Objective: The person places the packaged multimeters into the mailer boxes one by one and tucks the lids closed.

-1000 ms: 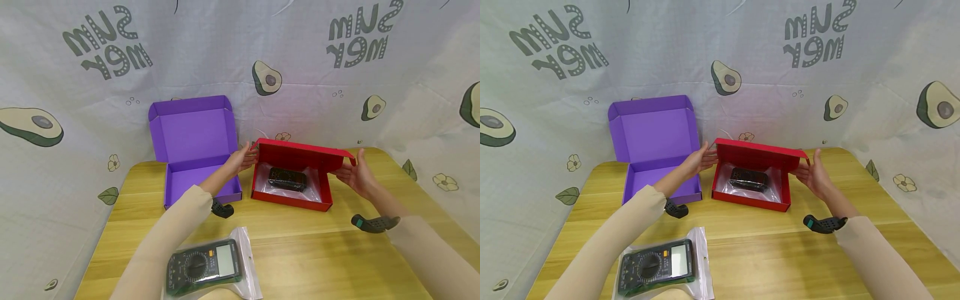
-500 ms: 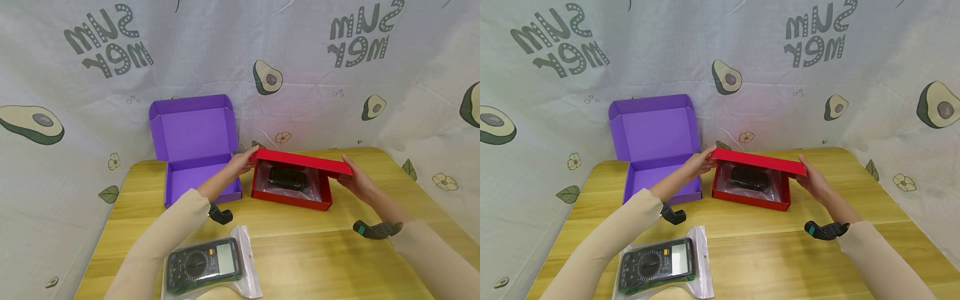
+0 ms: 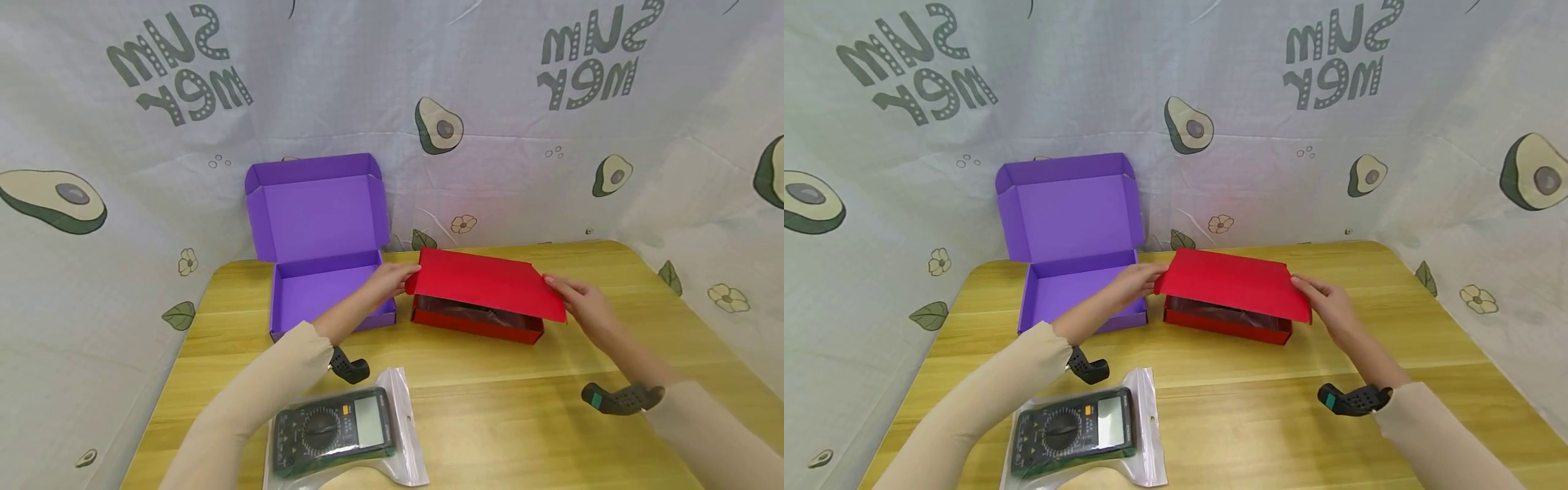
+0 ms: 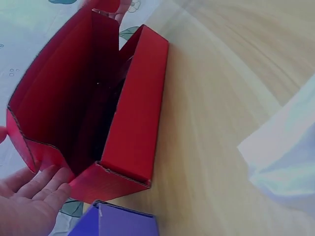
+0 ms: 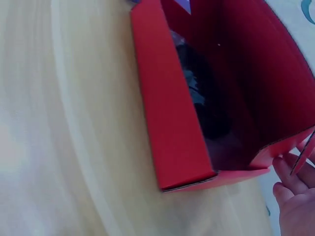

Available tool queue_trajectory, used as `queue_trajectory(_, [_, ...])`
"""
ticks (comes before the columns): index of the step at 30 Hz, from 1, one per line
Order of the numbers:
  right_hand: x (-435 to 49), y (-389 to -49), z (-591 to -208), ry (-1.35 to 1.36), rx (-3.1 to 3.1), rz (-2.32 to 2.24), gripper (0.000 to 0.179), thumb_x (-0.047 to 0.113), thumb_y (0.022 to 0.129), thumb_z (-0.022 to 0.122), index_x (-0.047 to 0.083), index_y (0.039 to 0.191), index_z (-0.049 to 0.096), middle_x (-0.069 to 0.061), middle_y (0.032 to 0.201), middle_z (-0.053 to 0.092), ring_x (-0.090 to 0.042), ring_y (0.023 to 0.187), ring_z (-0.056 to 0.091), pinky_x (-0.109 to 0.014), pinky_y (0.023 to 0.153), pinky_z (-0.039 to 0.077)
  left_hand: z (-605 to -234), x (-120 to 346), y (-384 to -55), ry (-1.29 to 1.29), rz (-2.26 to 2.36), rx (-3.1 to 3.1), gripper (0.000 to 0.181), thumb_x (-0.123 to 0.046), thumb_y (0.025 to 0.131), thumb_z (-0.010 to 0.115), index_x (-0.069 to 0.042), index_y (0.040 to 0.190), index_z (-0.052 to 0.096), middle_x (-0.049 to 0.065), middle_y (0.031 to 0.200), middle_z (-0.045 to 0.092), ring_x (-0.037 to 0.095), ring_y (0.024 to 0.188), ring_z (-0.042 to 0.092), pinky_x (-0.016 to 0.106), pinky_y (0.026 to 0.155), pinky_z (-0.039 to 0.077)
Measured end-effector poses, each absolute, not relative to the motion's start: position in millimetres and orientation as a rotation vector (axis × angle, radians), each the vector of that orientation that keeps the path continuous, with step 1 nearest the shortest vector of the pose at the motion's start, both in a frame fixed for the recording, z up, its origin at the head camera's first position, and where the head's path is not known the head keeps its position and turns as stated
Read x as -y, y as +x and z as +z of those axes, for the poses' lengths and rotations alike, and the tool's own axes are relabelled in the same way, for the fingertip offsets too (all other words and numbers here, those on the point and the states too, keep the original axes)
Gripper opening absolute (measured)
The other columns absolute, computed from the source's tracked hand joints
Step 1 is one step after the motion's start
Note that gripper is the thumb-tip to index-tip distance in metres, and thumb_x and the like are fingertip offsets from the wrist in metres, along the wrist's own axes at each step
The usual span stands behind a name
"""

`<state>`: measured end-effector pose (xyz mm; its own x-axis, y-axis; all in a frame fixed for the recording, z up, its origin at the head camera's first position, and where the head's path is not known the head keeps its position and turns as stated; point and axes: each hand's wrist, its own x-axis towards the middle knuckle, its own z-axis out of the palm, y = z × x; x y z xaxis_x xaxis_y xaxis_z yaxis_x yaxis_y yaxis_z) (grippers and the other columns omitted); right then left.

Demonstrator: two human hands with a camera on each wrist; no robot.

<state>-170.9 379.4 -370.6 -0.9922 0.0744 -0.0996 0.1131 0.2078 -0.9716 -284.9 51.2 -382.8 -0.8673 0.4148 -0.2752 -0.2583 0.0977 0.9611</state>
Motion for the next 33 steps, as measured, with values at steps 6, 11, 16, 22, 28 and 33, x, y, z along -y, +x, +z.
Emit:
queue_trajectory(6, [-368,-164,-373,0.288,-2.698,-1.512,0.07,0.049,0.091,0.048,0.002,0.142,0.033,-0.021,0.146,0.029,-0.027,0.128,0.038,-0.003,0.077,0.04,-390,-47,-279,0.227,1.762,-1.96,0.042,-0.026,0.09,0.059,0.001,0.122,0.059,0.014,0.115,0.064,0.019,0.102,0.062,0.032,0.096,0.044])
queue_trajectory(11, [-363,-156,-382,0.202,-2.83,-1.466,0.062,0.039,0.092,0.052,0.001,0.139,0.038,-0.025,0.138,0.04,0.01,0.1,0.05,-0.005,0.073,0.044,-396,-44,-277,0.301,1.685,-2.051,0.044,-0.022,0.087,0.063,-0.001,0.125,0.057,0.013,0.119,0.062,0.023,0.111,0.058,0.034,0.097,0.044])
queue_trajectory(16, [-360,-149,-391,0.098,-2.955,-1.36,0.056,0.031,0.092,0.055,-0.003,0.135,0.043,-0.029,0.132,0.046,-0.001,0.107,0.056,-0.002,0.073,0.041,-402,-44,-274,0.386,1.586,-2.165,0.045,-0.018,0.086,0.065,-0.003,0.127,0.055,0.013,0.122,0.06,0.021,0.113,0.057,0.033,0.096,0.044])
queue_trajectory(22, [-357,-145,-396,0.045,-3.031,-1.265,0.054,0.029,0.093,0.056,-0.005,0.133,0.044,-0.029,0.133,0.044,-0.042,0.118,0.045,-0.002,0.067,0.039,-406,-46,-269,0.506,1.517,-2.265,0.047,-0.014,0.087,0.063,0.0,0.13,0.052,0.015,0.125,0.058,0.023,0.117,0.054,0.031,0.092,0.047])
queue_trajectory(28, [-357,-144,-405,0.046,-3.121,-1.214,0.05,0.027,0.092,0.057,-0.004,0.13,0.049,-0.027,0.131,0.048,-0.026,0.096,0.054,-0.023,0.041,0.029,-408,-48,-262,0.691,1.373,-2.416,0.048,-0.014,0.091,0.058,0.001,0.134,0.045,0.015,0.128,0.055,0.023,0.119,0.052,0.03,0.093,0.046])
queue_trajectory(33, [-354,-144,-408,0.037,-3.169,-1.208,0.048,0.024,0.091,0.059,-0.006,0.128,0.051,-0.028,0.127,0.05,-0.021,0.083,0.059,-0.022,0.04,0.027,-408,-49,-254,0.774,1.274,-2.518,0.048,-0.013,0.092,0.055,0.0,0.136,0.042,0.014,0.131,0.052,0.025,0.117,0.054,0.032,0.09,0.048])
